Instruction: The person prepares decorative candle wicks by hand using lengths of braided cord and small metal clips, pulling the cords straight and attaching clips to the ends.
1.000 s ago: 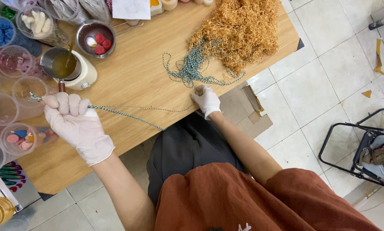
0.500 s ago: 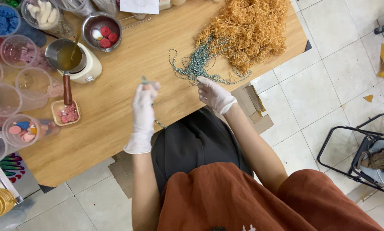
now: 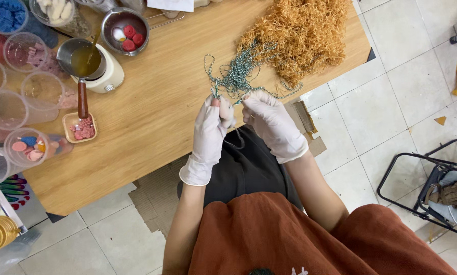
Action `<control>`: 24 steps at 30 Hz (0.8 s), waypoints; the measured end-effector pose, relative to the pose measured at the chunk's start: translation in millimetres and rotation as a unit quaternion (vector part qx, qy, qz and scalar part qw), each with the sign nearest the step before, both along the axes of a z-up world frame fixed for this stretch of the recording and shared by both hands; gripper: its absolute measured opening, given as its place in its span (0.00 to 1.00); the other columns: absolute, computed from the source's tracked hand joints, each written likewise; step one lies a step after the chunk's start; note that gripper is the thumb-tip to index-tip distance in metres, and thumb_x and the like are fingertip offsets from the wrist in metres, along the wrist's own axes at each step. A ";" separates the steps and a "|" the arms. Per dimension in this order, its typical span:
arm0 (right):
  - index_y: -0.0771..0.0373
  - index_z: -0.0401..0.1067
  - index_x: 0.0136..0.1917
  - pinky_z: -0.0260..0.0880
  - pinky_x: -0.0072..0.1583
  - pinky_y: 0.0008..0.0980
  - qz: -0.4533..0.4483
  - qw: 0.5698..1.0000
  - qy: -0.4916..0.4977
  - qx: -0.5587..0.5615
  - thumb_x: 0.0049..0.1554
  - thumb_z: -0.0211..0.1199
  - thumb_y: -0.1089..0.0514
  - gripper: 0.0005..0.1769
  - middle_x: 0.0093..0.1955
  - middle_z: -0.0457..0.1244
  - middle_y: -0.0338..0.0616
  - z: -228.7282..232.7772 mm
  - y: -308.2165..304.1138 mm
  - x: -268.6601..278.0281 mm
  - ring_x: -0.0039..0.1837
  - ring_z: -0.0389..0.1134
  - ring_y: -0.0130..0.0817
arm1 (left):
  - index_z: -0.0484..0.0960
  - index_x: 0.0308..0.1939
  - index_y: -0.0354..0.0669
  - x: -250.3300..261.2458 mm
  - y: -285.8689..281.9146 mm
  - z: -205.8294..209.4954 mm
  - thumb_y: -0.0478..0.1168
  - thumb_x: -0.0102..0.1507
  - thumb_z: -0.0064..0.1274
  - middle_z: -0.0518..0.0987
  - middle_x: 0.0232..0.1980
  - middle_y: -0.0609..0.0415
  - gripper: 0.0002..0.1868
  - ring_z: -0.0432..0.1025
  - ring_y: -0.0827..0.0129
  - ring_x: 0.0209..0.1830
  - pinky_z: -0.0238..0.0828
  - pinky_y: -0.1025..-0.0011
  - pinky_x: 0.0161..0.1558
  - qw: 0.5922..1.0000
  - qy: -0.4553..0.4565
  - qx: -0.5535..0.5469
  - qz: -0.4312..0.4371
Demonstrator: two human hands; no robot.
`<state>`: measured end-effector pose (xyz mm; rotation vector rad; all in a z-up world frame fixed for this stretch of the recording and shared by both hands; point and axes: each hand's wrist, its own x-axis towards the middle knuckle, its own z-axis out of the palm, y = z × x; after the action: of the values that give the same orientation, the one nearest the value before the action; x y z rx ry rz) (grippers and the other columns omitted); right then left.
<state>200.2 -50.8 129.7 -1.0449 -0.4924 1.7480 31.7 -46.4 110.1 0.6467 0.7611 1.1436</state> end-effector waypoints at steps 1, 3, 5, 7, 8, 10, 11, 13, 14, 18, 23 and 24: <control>0.59 0.75 0.49 0.62 0.51 0.29 0.007 1.000 -0.003 0.024 0.64 0.66 0.56 0.06 0.43 0.65 0.34 4.3 -1.7 -1.2 0.44 0.64 0.26 | 0.71 0.46 0.42 -0.5 0.6 2.8 0.42 0.75 0.34 0.65 0.37 0.59 0.11 0.55 0.75 0.32 0.54 0.76 0.35 0.992 -0.122 -0.030 0.007; 0.60 0.76 0.50 0.64 0.51 0.28 -0.015 0.999 -0.032 0.023 0.63 0.64 0.54 0.07 0.44 0.67 0.36 13.2 -6.6 -3.4 0.44 0.65 0.26 | 0.69 0.45 0.42 -6.1 -1.7 6.7 0.42 0.77 0.35 0.64 0.38 0.59 0.11 0.54 0.75 0.33 0.53 0.76 0.37 0.990 -0.141 0.001 -0.001; 0.61 0.77 0.51 0.66 0.50 0.27 -0.036 0.997 -0.063 0.024 0.63 0.63 0.53 0.10 0.45 0.68 0.37 20.6 -10.5 -6.9 0.43 0.66 0.26 | 0.67 0.44 0.42 -8.8 -3.1 8.6 0.42 0.80 0.35 0.63 0.38 0.59 0.13 0.53 0.75 0.33 0.53 0.76 0.38 0.986 -0.162 0.034 -0.009; 0.64 0.76 0.50 0.69 0.52 0.27 -0.069 0.988 -0.122 0.063 0.63 0.63 0.55 0.09 0.53 0.71 0.42 27.3 -14.3 -10.0 0.48 0.68 0.27 | 0.68 0.46 0.41 -10.1 -4.3 10.0 0.43 0.80 0.35 0.60 0.37 0.62 0.12 0.52 0.77 0.33 0.51 0.78 0.36 0.990 -0.133 0.037 -0.003; 0.64 0.76 0.50 0.69 0.52 0.27 -0.069 0.988 -0.122 0.063 0.63 0.63 0.55 0.09 0.53 0.71 0.42 30.5 -15.9 -11.8 0.48 0.68 0.27 | 0.68 0.46 0.41 -10.9 -4.8 10.2 0.43 0.80 0.35 0.60 0.37 0.62 0.12 0.52 0.77 0.33 0.51 0.78 0.36 0.991 -0.132 0.037 -0.003; 0.67 0.77 0.48 0.71 0.54 0.26 -0.036 0.977 -0.206 0.051 0.62 0.64 0.59 0.08 0.55 0.72 0.42 36.2 -19.9 -15.5 0.51 0.70 0.24 | 0.70 0.50 0.38 -11.8 -6.8 10.0 0.43 0.79 0.35 0.63 0.39 0.61 0.13 0.54 0.77 0.35 0.54 0.78 0.39 0.990 -0.138 0.012 -0.014; 0.67 0.77 0.48 0.71 0.54 0.26 -0.037 0.977 -0.206 0.051 0.62 0.64 0.59 0.08 0.55 0.72 0.42 37.6 -21.5 -19.1 0.51 0.70 0.24 | 0.70 0.50 0.38 -12.6 -8.3 9.8 0.43 0.79 0.35 0.63 0.39 0.61 0.13 0.54 0.77 0.35 0.54 0.78 0.39 0.990 -0.138 0.011 -0.015; 0.67 0.78 0.50 0.71 0.55 0.23 -0.055 0.974 -0.214 0.047 0.60 0.66 0.62 0.06 0.52 0.71 0.41 39.8 -22.9 -24.9 0.51 0.69 0.21 | 0.71 0.54 0.36 -13.2 -10.5 8.7 0.44 0.77 0.36 0.67 0.42 0.59 0.14 0.59 0.76 0.39 0.61 0.77 0.46 0.992 -0.124 0.006 -0.019; 0.67 0.78 0.50 0.71 0.55 0.23 -0.056 0.974 -0.213 0.047 0.60 0.66 0.62 0.06 0.52 0.71 0.41 41.0 -22.2 -26.9 0.51 0.69 0.21 | 0.71 0.54 0.36 -13.6 -10.9 8.0 0.44 0.77 0.36 0.67 0.42 0.59 0.14 0.59 0.76 0.39 0.61 0.77 0.46 0.992 -0.124 0.006 -0.019; 0.68 0.78 0.48 0.71 0.54 0.22 -0.079 0.965 -0.234 0.087 0.60 0.67 0.65 0.04 0.49 0.71 0.38 45.1 -23.2 -29.1 0.50 0.69 0.20 | 0.72 0.60 0.32 -15.1 -13.4 2.2 0.44 0.78 0.38 0.71 0.47 0.57 0.17 0.65 0.75 0.44 0.64 0.76 0.51 0.992 -0.122 0.015 -0.031; 0.68 0.79 0.46 0.70 0.52 0.21 -0.072 0.958 -0.256 0.112 0.60 0.68 0.65 0.03 0.46 0.70 0.37 49.1 -25.5 -26.3 0.48 0.68 0.19 | 0.70 0.65 0.32 -16.0 -15.8 3.7 0.44 0.75 0.38 0.75 0.53 0.55 0.21 0.71 0.75 0.51 0.69 0.76 0.58 0.996 -0.081 -0.009 -0.036; 0.68 0.79 0.46 0.70 0.52 0.21 -0.068 0.958 -0.253 0.118 0.60 0.67 0.66 0.03 0.47 0.70 0.37 50.1 -25.8 -25.4 0.48 0.68 0.19 | 0.70 0.67 0.32 -16.1 -16.7 4.4 0.44 0.76 0.39 0.75 0.54 0.55 0.21 0.70 0.75 0.51 0.68 0.76 0.57 0.997 -0.060 0.002 -0.038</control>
<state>174.8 -76.6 179.8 -1.3182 -0.9003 1.2548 15.6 -63.0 114.5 0.5994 0.6267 1.1043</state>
